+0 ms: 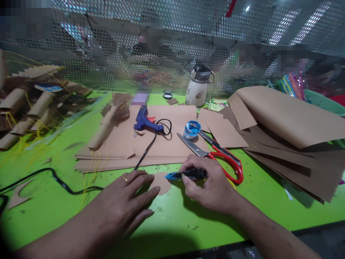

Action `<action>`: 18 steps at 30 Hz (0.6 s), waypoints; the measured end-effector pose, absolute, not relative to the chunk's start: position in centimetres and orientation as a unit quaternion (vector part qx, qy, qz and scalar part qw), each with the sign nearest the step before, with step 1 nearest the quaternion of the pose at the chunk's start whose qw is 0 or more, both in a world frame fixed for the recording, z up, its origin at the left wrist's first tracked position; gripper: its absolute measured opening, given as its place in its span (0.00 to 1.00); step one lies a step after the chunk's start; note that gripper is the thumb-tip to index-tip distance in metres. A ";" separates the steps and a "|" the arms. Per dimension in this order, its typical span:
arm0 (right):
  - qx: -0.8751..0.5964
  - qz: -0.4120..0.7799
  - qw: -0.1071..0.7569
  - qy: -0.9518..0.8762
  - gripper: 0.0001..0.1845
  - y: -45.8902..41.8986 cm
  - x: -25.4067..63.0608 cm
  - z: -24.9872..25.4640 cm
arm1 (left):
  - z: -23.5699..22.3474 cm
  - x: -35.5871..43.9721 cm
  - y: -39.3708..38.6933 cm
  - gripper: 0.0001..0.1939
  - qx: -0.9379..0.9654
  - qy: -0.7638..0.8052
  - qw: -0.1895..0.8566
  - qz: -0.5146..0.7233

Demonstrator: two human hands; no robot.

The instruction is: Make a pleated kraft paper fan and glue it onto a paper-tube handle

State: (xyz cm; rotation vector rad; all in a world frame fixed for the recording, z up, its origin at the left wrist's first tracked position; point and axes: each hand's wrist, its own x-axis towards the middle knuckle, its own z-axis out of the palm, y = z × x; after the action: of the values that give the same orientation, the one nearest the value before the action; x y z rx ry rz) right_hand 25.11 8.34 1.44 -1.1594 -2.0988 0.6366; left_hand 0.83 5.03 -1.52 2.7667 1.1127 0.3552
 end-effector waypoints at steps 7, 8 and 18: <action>-0.428 0.254 0.335 -0.800 0.07 8.4 25.1 1.1 | -1.1 0.9 5.0 0.15 0.918 0.376 0.068 0.103; -0.426 0.252 0.338 -0.801 0.07 8.4 25.2 1.0 | -1.1 0.9 5.0 0.15 0.918 0.377 0.068 0.101; -0.363 0.277 0.340 -0.822 0.11 8.3 25.2 1.4 | -1.2 0.9 5.1 0.15 0.919 0.373 0.073 0.106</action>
State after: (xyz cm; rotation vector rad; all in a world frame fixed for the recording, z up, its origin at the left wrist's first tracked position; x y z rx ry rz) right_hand 25.18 8.26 1.43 -0.9461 -2.1396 0.7213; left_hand 0.95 5.12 -1.20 2.7607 1.1198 0.3189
